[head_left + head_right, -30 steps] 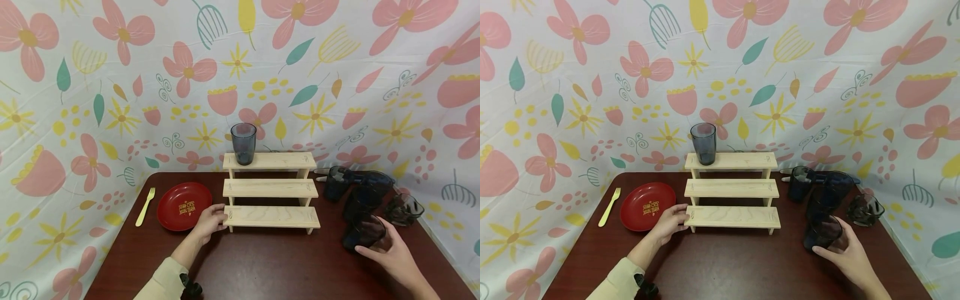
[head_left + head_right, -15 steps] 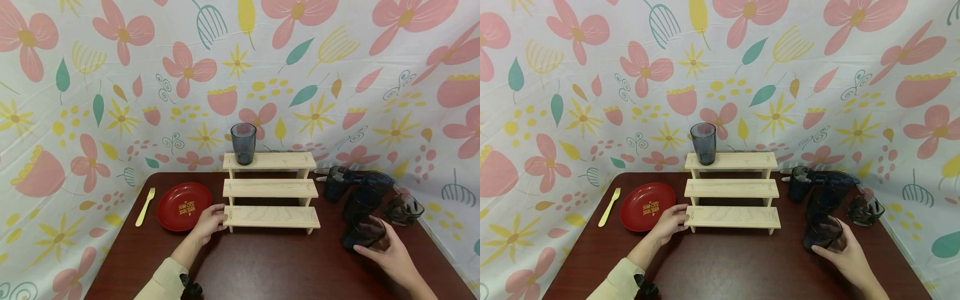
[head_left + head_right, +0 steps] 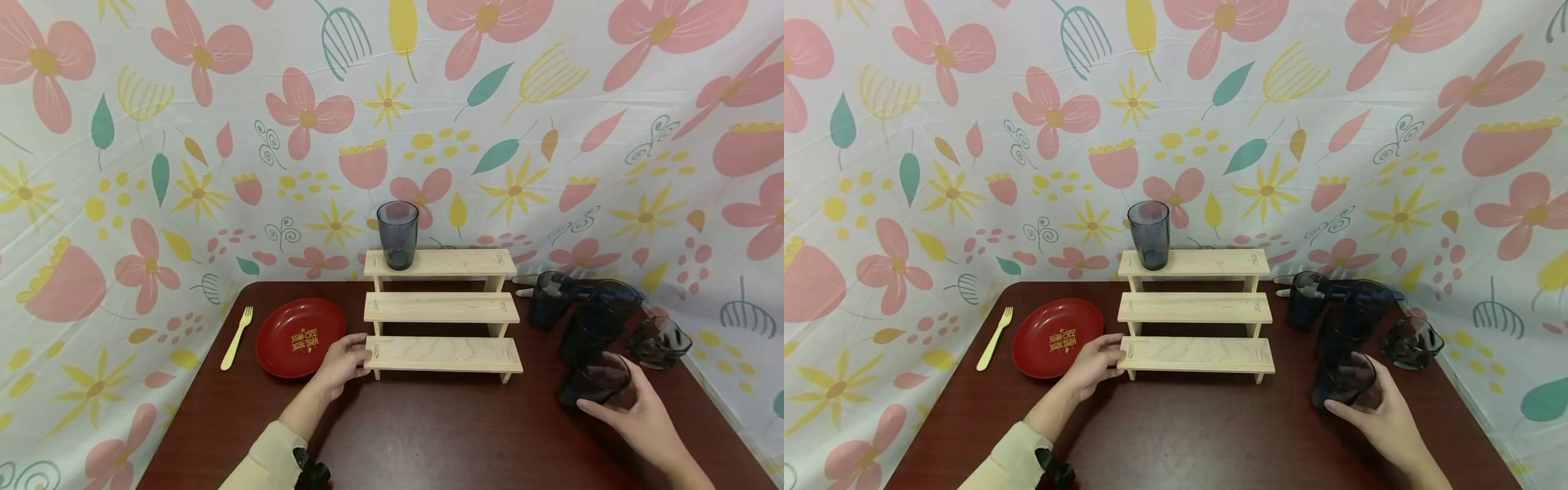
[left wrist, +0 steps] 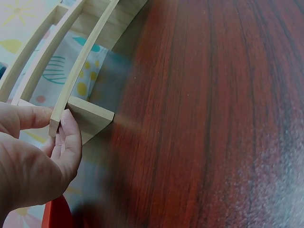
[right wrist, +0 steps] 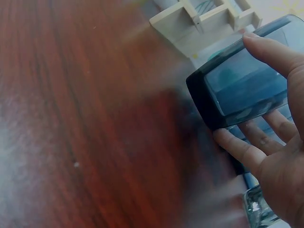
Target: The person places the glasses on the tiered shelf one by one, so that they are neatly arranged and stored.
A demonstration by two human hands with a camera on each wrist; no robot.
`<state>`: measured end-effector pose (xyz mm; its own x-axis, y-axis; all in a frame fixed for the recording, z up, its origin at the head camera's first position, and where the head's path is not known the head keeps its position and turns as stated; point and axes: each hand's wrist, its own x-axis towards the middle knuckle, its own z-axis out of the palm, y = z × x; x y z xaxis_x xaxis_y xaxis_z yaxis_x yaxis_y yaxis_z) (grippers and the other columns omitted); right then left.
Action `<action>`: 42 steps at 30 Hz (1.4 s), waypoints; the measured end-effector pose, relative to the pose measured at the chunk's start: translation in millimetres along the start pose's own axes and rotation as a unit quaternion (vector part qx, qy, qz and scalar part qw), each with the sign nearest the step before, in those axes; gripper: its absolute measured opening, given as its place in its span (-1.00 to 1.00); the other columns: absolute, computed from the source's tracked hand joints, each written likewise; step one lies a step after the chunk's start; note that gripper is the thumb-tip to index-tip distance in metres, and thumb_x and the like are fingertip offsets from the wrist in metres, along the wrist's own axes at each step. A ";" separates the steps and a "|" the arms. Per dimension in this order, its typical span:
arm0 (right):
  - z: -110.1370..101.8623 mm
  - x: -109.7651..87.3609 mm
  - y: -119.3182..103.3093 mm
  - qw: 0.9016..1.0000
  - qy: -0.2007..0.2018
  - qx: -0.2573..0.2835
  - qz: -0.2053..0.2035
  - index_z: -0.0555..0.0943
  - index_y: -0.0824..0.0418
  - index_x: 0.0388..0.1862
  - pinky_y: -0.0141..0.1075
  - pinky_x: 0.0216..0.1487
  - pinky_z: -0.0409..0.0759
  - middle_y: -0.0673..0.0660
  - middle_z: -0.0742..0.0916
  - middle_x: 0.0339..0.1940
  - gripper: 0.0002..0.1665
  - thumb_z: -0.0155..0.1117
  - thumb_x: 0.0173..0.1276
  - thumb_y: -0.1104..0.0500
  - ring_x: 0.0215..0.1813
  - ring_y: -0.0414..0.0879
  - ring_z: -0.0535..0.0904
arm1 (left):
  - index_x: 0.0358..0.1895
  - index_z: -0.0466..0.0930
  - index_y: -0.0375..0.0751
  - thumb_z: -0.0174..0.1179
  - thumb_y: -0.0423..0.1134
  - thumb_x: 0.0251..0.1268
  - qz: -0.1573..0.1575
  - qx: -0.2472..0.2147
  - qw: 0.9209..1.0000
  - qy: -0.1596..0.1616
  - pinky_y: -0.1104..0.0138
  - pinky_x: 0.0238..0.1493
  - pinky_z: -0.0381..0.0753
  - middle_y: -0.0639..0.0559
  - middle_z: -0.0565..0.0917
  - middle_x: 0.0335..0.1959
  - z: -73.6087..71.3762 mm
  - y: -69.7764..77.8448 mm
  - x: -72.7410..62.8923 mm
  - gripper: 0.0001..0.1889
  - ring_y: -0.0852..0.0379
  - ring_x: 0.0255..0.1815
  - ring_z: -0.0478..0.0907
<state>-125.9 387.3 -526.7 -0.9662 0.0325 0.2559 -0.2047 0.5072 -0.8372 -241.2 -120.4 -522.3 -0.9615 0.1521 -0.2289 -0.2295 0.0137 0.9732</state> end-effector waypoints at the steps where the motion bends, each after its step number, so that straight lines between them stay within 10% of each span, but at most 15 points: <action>1: -0.9 0.3 -2.3 1.000 0.000 -0.007 0.005 0.12 0.06 0.66 -0.35 -0.24 0.73 -0.19 0.62 0.20 0.12 0.56 0.26 0.34 0.00 -0.39 0.65 | 0.46 0.31 -0.50 0.21 -0.41 0.35 0.002 0.000 1.000 0.000 0.22 -0.20 0.73 -0.35 0.56 0.12 0.2 0.0 -0.1 -0.37 0.04 -0.18 0.63; 9: -10.4 10.4 -32.2 0.999 -0.004 -0.041 0.030 0.08 -0.03 0.70 -0.48 -0.20 0.66 -0.12 0.52 0.29 0.16 0.58 0.29 0.18 0.16 -0.60 0.39 | 0.47 0.30 -0.51 0.21 -0.42 0.35 0.004 0.000 1.000 0.000 0.22 -0.20 0.73 -0.36 0.57 0.13 0.7 1.9 -1.9 -0.37 0.04 -0.17 0.63; 17: -14.6 33.9 -70.1 0.999 0.013 -0.035 -0.015 0.16 0.00 0.67 -0.50 -0.17 0.66 -0.20 0.64 0.20 0.12 0.59 0.25 0.29 0.06 -0.46 0.59 | 0.46 0.30 -0.51 0.19 -0.43 0.34 0.004 -0.001 1.000 0.000 0.26 -0.23 0.72 -0.36 0.58 0.13 -0.1 -0.7 2.1 -0.37 0.06 -0.19 0.63; 24: -6.1 64.6 -101.2 0.998 0.024 0.011 -0.056 0.18 0.07 0.64 -0.48 -0.17 0.67 -0.08 0.65 0.20 0.15 0.56 0.18 0.47 -0.04 -0.27 0.68 | 0.45 0.31 -0.51 0.20 -0.43 0.35 0.007 -0.001 1.000 -0.001 0.24 -0.23 0.72 -0.36 0.57 0.12 0.0 0.0 1.9 -0.38 0.05 -0.18 0.63; 32: 9.2 106.9 -129.0 0.998 0.039 -0.020 -0.049 0.18 -0.15 0.66 -0.61 0.07 0.40 0.08 0.47 0.42 0.13 0.62 0.23 0.22 0.24 -0.35 0.45 | 0.45 0.32 -0.51 0.21 -0.42 0.35 0.004 -0.005 1.000 0.001 0.25 -0.23 0.72 -0.36 0.58 0.13 -0.3 -0.4 2.0 -0.39 0.05 -0.17 0.64; 42: 38.0 166.5 -145.3 0.998 0.039 0.032 -0.036 0.13 -0.19 0.67 -0.49 -0.14 0.60 0.14 0.51 0.37 0.12 0.59 0.29 0.08 0.14 -0.18 0.55 | 0.44 0.34 -0.50 0.21 -0.42 0.36 0.005 -0.004 1.000 -0.001 0.22 -0.21 0.73 -0.35 0.57 0.10 -1.5 -2.3 3.3 -0.41 0.03 -0.16 0.63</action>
<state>-263.0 286.3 -380.8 -0.9341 0.0655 0.3510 -0.2853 0.4544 -0.8439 -244.1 -121.4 -525.3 -0.9635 0.1537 -0.2193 -0.2213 0.0044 0.9752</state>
